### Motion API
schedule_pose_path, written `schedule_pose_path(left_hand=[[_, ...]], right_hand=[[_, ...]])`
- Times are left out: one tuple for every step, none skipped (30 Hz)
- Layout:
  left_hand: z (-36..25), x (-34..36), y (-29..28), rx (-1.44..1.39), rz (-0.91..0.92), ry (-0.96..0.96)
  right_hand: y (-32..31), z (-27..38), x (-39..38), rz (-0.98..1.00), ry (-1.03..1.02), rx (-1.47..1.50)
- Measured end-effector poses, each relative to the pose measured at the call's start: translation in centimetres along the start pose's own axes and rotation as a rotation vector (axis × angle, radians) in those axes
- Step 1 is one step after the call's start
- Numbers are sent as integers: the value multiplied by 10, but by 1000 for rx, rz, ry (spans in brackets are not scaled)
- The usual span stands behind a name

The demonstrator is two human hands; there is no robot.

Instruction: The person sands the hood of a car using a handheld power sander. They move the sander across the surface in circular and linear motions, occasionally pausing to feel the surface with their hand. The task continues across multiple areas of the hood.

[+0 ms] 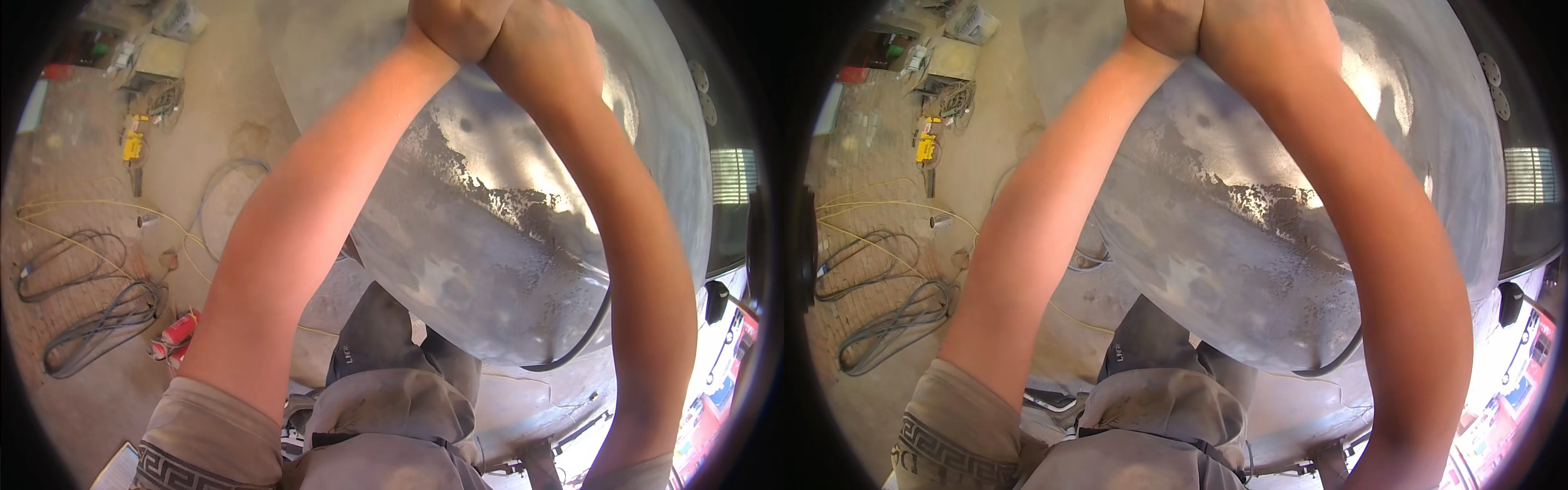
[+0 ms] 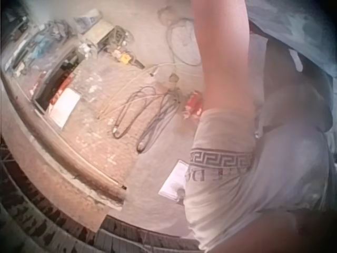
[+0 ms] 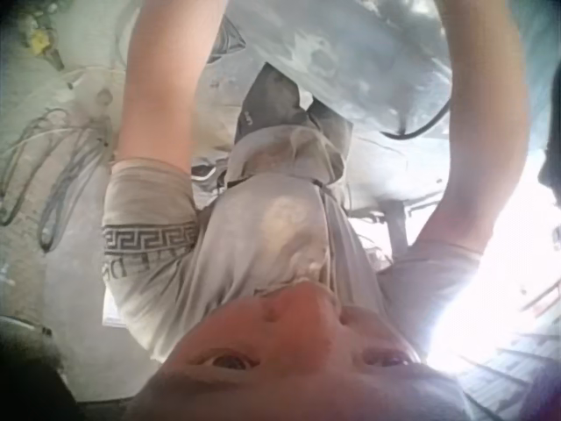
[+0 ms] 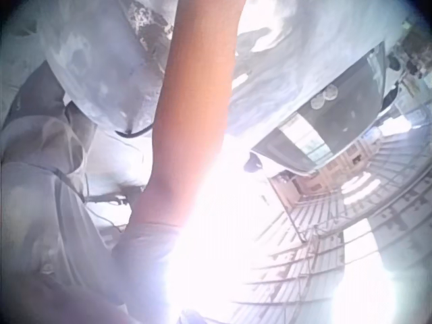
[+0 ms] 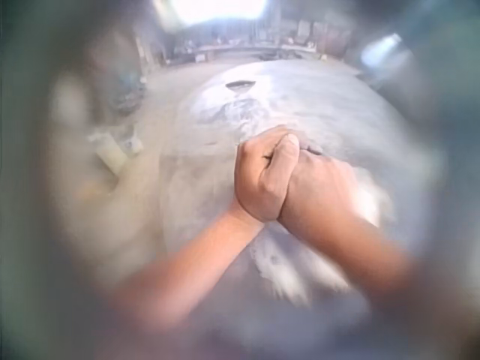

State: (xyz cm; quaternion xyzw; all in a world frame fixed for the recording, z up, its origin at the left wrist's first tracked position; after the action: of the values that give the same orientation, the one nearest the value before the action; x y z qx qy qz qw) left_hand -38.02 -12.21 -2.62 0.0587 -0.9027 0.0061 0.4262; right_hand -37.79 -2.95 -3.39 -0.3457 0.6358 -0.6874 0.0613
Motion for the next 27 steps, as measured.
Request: schedule_pose_path(left_hand=[[-1,0,-2,33,0,-7],[-5,-14,-6,-61,-58,89],[6,-34,-17,202,-52,18],[-30,-45,-12,43,-116,84],[-39,-61,-13,114,8,41],[-47,-70,-12,108,13,38],[-53,-71,-9,91,47,-7],[-48,-67,-7,104,63,-34],[-39,-63,-2,117,79,-63],[-30,-51,2,96,37,-22],[-15,-30,11,72,-5,21],[0,-10,21,42,-45,58],[15,10,31,39,-26,19],[29,26,45,24,-6,-22],[33,37,55,5,-9,-4],[36,46,63,-10,-13,5],[36,51,67,-26,-17,16],[37,41,69,21,19,-44],[27,27,70,36,25,-23],[19,9,68,65,33,-4],[11,-13,64,12,38,-16],[-9,-32,62,49,75,-17],[-20,-43,67,11,107,-72],[-34,-51,68,-16,138,-123],[-32,-49,66,-1,133,-101],[-25,-41,69,6,124,-76],[-14,-32,74,15,115,-53]], right_hand=[[6,-5,-1,97,61,-73],[-8,17,-12,-20,-46,61],[-24,36,-27,-134,-113,116],[-20,37,-47,-39,-74,171],[-20,43,-60,26,-10,196],[-23,50,-70,7,-28,234],[-27,52,-71,46,-20,267],[-25,48,-66,55,-22,252],[-21,41,-62,65,-23,238],[-16,28,-53,23,-7,209],[-11,9,-37,-22,11,179],[-8,-14,-21,-61,33,146],[-8,-31,-5,-16,40,89],[-12,-54,7,-9,121,94],[-12,-70,15,8,181,75],[-15,-75,19,13,180,56],[-19,-78,20,17,179,34],[-17,-78,12,77,212,31],[-13,-78,-2,139,247,26],[-13,-61,-20,160,125,-22],[-13,-46,-39,289,167,2],[-14,-37,-61,206,127,88],[-21,-28,-79,147,65,119],[-25,-26,-86,130,68,181],[-28,-20,-89,119,63,249],[-27,-27,-83,107,69,222],[-23,-40,-71,97,75,196]])
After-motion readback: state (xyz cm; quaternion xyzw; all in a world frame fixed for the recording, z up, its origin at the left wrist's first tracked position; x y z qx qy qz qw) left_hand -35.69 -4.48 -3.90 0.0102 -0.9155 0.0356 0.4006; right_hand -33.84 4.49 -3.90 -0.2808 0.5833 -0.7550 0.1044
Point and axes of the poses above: each hand's wrist, its own x-axis towards the middle knuckle, its own y-axis out of the palm, z = x × y, the point moved 9 cm from there along x, towards the middle knuckle, and after that the axes turned 1 degree about -z, right-handed, at the moved point
